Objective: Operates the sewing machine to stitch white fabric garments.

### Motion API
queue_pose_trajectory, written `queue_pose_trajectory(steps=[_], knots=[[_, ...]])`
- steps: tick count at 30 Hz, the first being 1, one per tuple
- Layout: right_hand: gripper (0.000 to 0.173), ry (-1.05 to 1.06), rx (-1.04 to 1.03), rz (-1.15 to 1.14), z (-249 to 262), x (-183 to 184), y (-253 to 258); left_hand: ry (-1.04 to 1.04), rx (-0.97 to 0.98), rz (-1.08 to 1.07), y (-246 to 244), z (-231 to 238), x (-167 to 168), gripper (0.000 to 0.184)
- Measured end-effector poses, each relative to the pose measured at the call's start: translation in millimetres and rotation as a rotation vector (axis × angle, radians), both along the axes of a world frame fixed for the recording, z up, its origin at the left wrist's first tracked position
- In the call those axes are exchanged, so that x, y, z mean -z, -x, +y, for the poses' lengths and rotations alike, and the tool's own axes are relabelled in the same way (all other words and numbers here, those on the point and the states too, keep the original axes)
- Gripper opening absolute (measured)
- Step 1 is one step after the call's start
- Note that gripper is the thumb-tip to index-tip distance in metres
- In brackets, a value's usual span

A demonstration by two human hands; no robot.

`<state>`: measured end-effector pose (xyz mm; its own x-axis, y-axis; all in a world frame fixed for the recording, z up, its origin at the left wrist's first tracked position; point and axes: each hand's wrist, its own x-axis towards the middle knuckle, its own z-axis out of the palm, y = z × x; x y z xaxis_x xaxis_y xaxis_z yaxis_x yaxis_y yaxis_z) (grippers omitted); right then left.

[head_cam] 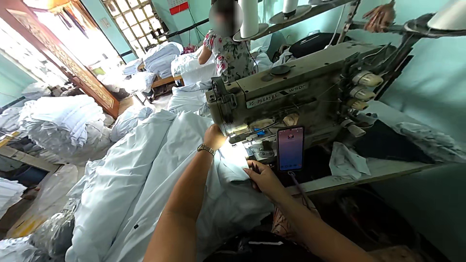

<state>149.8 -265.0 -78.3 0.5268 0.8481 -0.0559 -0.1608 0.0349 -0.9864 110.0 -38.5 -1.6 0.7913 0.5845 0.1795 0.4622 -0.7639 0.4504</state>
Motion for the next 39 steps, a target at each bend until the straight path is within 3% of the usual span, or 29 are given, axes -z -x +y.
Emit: queue_pose_trajectory(steps=[4, 8, 11, 13, 15, 18, 21, 24, 27, 30, 32, 34, 36, 39], knots=[[0.013, 0.049, 0.037, 0.002, 7.6, -2.6, -1.9, 0.017, 0.025, -0.045, -6.8, 13.4, -0.5, 0.035], [0.015, 0.07, 0.068, 0.043, 12.4, -6.6, -2.9, -0.008, -0.001, -0.234, 2.5, 29.5, 2.8, 0.031], [0.016, 0.097, 0.056, 0.037, 10.6, -7.0, -3.1, 0.091, -0.05, -0.166, 56.6, 20.7, -5.0, 0.043], [0.016, 0.096, 0.053, 0.073, 8.7, -6.5, 0.9, 0.138, -0.125, -0.018, 105.7, 4.1, 7.6, 0.053], [0.015, 0.084, 0.063, 0.111, 9.3, -4.7, 6.3, 0.144, -0.149, 0.051, 133.9, -18.0, 22.6, 0.05], [0.012, 0.055, 0.099, 0.142, 12.4, -1.9, 12.9, 0.084, -0.142, -0.158, 124.4, -32.7, 23.7, 0.038], [0.008, 0.016, 0.138, 0.135, 14.5, 1.8, 14.2, -0.039, -0.227, -0.391, 95.9, -14.2, 13.0, 0.032], [0.008, -0.009, 0.155, 0.087, 14.2, 11.0, 14.1, -0.071, -0.287, -0.235, 91.4, 22.2, 25.3, 0.038], [0.015, 0.028, 0.116, -0.015, 8.5, 10.9, 1.6, 0.018, -0.235, -0.099, 96.4, 33.7, 29.4, 0.041], [0.032, 0.065, 0.161, -0.417, -5.8, 11.2, -11.8, -0.191, -0.067, -0.256, 103.8, 13.2, 3.6, 0.027], [0.037, -0.06, 0.278, -0.641, -9.1, 9.6, -20.7, -0.324, 0.171, -0.275, 103.0, 0.5, -11.9, 0.019], [0.032, -0.199, 0.305, -0.699, -4.4, -0.8, -29.2, -0.443, 0.37, -0.138, 96.8, -10.5, -17.3, 0.021], [0.031, -0.225, 0.253, -0.694, 5.9, -15.3, -32.4, -0.531, 0.447, 0.007, 86.2, -16.9, -14.7, 0.024], [0.037, -0.091, 0.095, -0.657, 25.7, -29.1, -33.8, -0.562, 0.483, -0.091, 70.2, -12.2, 4.1, 0.016]])
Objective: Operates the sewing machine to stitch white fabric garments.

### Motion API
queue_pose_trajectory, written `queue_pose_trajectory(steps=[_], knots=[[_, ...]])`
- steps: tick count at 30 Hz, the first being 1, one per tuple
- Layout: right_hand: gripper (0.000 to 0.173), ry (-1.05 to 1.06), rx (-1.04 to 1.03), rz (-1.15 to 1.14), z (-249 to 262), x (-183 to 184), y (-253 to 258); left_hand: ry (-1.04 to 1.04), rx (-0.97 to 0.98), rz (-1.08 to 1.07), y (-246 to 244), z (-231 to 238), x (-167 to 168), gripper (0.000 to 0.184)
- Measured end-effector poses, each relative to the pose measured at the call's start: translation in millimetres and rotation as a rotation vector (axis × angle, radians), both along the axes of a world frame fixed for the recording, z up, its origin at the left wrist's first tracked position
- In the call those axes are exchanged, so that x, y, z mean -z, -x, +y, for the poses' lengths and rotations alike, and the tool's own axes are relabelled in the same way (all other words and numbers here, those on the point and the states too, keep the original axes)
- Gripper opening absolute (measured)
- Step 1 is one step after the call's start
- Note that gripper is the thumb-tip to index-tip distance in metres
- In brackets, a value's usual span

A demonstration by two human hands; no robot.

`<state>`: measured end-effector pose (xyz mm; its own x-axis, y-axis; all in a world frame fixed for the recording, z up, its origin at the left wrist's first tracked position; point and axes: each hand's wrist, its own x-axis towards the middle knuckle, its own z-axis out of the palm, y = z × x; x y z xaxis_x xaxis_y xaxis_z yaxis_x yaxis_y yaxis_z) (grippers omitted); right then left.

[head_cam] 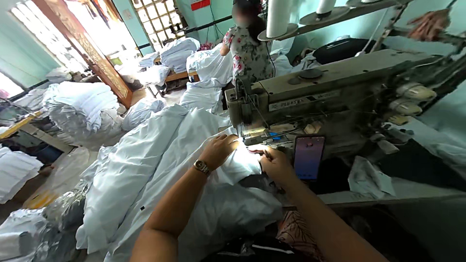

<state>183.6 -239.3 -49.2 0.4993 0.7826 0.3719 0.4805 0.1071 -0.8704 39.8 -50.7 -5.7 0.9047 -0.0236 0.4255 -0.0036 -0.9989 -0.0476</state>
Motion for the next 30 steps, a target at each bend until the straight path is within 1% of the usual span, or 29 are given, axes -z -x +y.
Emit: queue_pose_trajectory(steps=[2, 4, 5, 7, 9, 10, 11, 12, 13, 15, 16, 17, 18, 19, 21, 23, 26, 27, 28, 30], knots=[[0.038, 0.04, -0.041, 0.028, 6.1, -2.0, -0.3, 0.077, -0.016, -0.133, -0.6, 0.3, 5.5, 0.015], [0.038, 0.045, -0.058, 0.025, 6.5, -3.5, -1.6, 0.091, -0.045, -0.321, 9.4, -6.3, -5.1, 0.014], [0.037, 0.068, -0.074, 0.008, 5.7, -4.3, -3.3, 0.057, -0.034, -0.444, 16.2, -10.3, -13.7, 0.013], [0.031, 0.132, -0.092, -0.024, 3.5, -7.2, -4.7, -0.058, -0.008, -0.659, 30.7, -19.5, -33.2, 0.012], [0.021, 0.13, -0.123, -0.052, 0.4, -7.3, -3.1, -0.187, -0.016, -0.723, 40.1, -28.4, -51.5, 0.011], [0.023, 0.101, -0.151, -0.058, -3.7, -7.0, -0.7, -0.203, -0.015, -0.685, 42.7, -32.6, -57.6, 0.01], [0.025, 0.068, -0.195, -0.067, -11.5, -10.2, 4.1, -0.174, -0.014, -0.601, 45.0, -37.4, -63.3, 0.009], [0.025, 0.023, -0.246, -0.085, -21.0, -14.6, 10.1, -0.095, -0.007, -0.48, 47.3, -42.9, -69.6, 0.011], [0.024, -0.032, -0.3, -0.119, -30.1, -17.9, 15.8, 0.02, 0.017, -0.333, 49.5, -48.4, -76.0, 0.017], [0.024, -0.119, -0.383, -0.192, -43.3, -20.9, 24.1, 0.275, 0.152, 0.017, 50.0, -57.3, -85.8, 0.025], [0.025, -0.141, -0.409, -0.21, -46.2, -21.4, 25.8, 0.348, 0.225, 0.195, 46.5, -59.9, -88.1, 0.029], [0.026, -0.144, -0.425, -0.213, -46.8, -21.1, 25.8, 0.366, 0.279, 0.342, 41.4, -61.0, -89.8, 0.029], [0.027, -0.129, -0.431, -0.198, -45.4, -21.1, 24.5, 0.351, 0.299, 0.423, 37.0, -60.1, -91.6, 0.023], [0.028, -0.096, -0.426, -0.173, -42.2, -22.2, 21.8, 0.338, 0.294, 0.451, 34.1, -56.3, -95.0, 0.02], [0.034, 0.001, -0.368, -0.142, -31.3, -24.6, 14.3, 0.366, 0.277, 0.466, 34.0, -43.3, -110.8, 0.022], [0.036, 0.081, -0.27, -0.098, -17.6, -19.2, 6.4, 0.352, 0.234, 0.418, 38.3, -33.9, -127.6, 0.022], [0.033, 0.068, -0.178, -0.045, -1.6, -8.2, 0.2, 0.121, -0.053, 0.349, 44.6, -36.2, -143.7, 0.017], [0.032, 0.051, -0.172, -0.038, 1.0, -6.7, -0.5, 0.071, -0.12, 0.348, 44.7, -37.3, -144.0, 0.02], [0.031, 0.04, -0.172, -0.037, 2.4, -6.2, -0.6, 0.037, -0.145, 0.345, 44.3, -37.2, -142.5, 0.023], [0.032, 0.037, -0.183, -0.058, 2.9, -6.5, -1.2, -0.023, -0.141, 0.333, 43.2, -35.6, -137.5, 0.022]])
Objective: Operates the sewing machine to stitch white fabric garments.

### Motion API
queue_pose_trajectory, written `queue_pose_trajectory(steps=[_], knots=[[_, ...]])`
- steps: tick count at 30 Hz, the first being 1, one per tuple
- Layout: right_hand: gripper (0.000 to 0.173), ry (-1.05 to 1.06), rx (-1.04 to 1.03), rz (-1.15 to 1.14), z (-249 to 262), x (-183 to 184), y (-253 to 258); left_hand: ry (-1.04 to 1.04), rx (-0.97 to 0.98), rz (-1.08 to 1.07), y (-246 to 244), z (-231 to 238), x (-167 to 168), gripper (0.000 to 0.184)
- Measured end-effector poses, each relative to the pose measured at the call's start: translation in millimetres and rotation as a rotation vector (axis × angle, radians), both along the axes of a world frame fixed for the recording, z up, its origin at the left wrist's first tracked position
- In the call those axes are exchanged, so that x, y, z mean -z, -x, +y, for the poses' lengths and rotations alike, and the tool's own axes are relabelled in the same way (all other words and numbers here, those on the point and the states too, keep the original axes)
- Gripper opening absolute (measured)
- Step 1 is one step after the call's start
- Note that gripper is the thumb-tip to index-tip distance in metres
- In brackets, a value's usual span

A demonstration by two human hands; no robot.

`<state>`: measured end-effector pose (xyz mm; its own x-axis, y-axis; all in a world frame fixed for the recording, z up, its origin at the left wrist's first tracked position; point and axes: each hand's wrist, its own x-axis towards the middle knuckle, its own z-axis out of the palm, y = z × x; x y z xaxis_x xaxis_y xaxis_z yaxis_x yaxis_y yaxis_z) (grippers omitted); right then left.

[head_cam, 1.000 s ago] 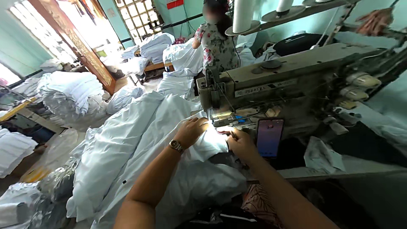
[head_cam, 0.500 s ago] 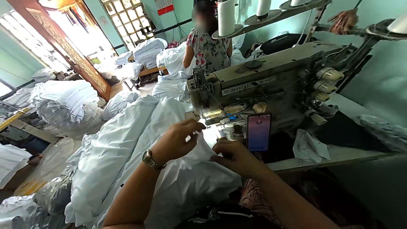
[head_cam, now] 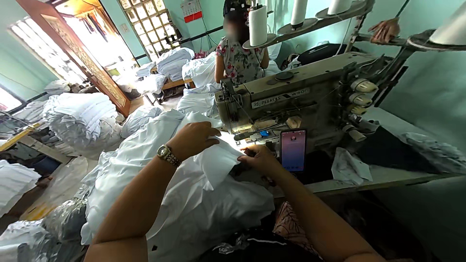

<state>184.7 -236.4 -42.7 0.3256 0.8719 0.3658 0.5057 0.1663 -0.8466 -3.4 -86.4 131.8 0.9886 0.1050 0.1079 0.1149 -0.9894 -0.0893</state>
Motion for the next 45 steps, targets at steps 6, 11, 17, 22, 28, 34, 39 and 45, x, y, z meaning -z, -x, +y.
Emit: queue_pose_trajectory(steps=[6, 11, 17, 22, 28, 34, 39, 45], knots=[[0.023, 0.024, -0.039, -0.053, -1.0, -2.3, -3.1, -0.036, 0.021, -0.004, -3.4, -7.0, -2.9, 0.019], [0.022, 0.013, -0.166, 0.159, -15.8, -0.2, 3.9, 0.284, 0.217, 0.039, -4.4, -7.0, -0.8, 0.017], [0.017, -0.009, -0.145, 0.191, -19.7, 28.1, 7.3, 0.021, 0.052, 0.171, -13.6, -30.1, 19.8, 0.022], [0.018, -0.04, -0.132, 0.151, -20.1, 31.3, 10.3, 0.067, 0.016, 0.259, -14.4, -43.0, 26.3, 0.017], [0.017, -0.05, -0.114, 0.162, -20.3, 31.8, 14.0, -0.06, -0.045, 0.216, -14.8, -51.7, 33.3, 0.023], [0.016, -0.052, -0.09, 0.159, -21.1, 31.6, 15.9, 0.004, -0.044, 0.265, -14.7, -57.8, 31.5, 0.019], [0.017, -0.049, -0.084, 0.175, -22.3, 28.2, 16.4, 0.086, -0.031, 0.297, -13.2, -66.9, 28.2, 0.02], [0.018, -0.059, -0.09, 0.157, -21.0, 29.9, 15.6, 0.002, -0.038, 0.257, -13.8, -66.8, 31.0, 0.027]])
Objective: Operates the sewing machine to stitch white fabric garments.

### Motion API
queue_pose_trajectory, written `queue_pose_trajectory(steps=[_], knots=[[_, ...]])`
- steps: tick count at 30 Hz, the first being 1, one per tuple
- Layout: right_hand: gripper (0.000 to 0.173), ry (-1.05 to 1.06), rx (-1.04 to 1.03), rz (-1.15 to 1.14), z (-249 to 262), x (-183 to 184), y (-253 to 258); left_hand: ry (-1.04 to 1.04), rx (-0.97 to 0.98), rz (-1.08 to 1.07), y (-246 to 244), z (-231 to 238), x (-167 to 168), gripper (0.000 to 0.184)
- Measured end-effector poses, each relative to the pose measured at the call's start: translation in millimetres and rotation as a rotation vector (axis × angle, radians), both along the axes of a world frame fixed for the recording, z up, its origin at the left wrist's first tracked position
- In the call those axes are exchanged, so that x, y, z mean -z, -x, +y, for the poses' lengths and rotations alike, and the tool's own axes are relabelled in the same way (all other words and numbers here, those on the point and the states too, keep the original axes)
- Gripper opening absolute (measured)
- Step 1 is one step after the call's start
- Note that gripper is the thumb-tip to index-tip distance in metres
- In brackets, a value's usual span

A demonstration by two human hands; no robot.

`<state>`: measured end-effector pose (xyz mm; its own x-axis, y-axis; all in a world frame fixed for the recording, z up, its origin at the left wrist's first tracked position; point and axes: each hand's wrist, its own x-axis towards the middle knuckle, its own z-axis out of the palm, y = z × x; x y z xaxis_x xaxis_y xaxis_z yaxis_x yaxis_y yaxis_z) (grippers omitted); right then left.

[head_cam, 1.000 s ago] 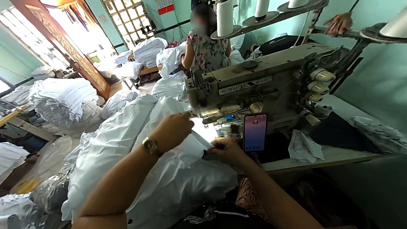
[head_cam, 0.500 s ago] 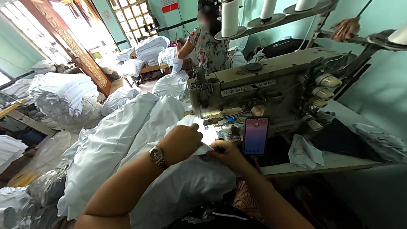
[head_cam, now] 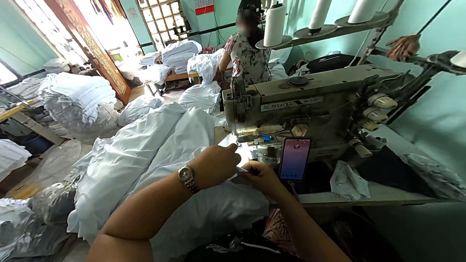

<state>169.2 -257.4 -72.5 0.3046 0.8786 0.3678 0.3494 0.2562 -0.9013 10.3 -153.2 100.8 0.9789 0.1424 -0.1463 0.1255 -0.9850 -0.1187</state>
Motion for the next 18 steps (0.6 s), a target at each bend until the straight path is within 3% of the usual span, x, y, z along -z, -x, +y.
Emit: queue_pose_trajectory(steps=[2, 7, 11, 18], knots=[[0.019, 0.014, 0.005, -0.001, 0.0, -0.5, 0.8, 0.008, -0.007, -0.009, 0.5, 0.6, 1.3, 0.019], [0.016, 0.007, -0.014, 0.017, -1.1, -2.3, 0.4, 0.036, -0.007, 0.047, 0.4, -4.1, 1.4, 0.017], [0.016, 0.024, -0.016, 0.004, -0.5, -3.3, -0.2, -0.056, -0.065, 0.031, -0.1, -5.8, 5.5, 0.018], [0.017, 0.045, -0.006, -0.029, -2.9, -7.1, -2.3, 0.081, -0.067, 0.055, 2.0, -7.9, 10.5, 0.017]])
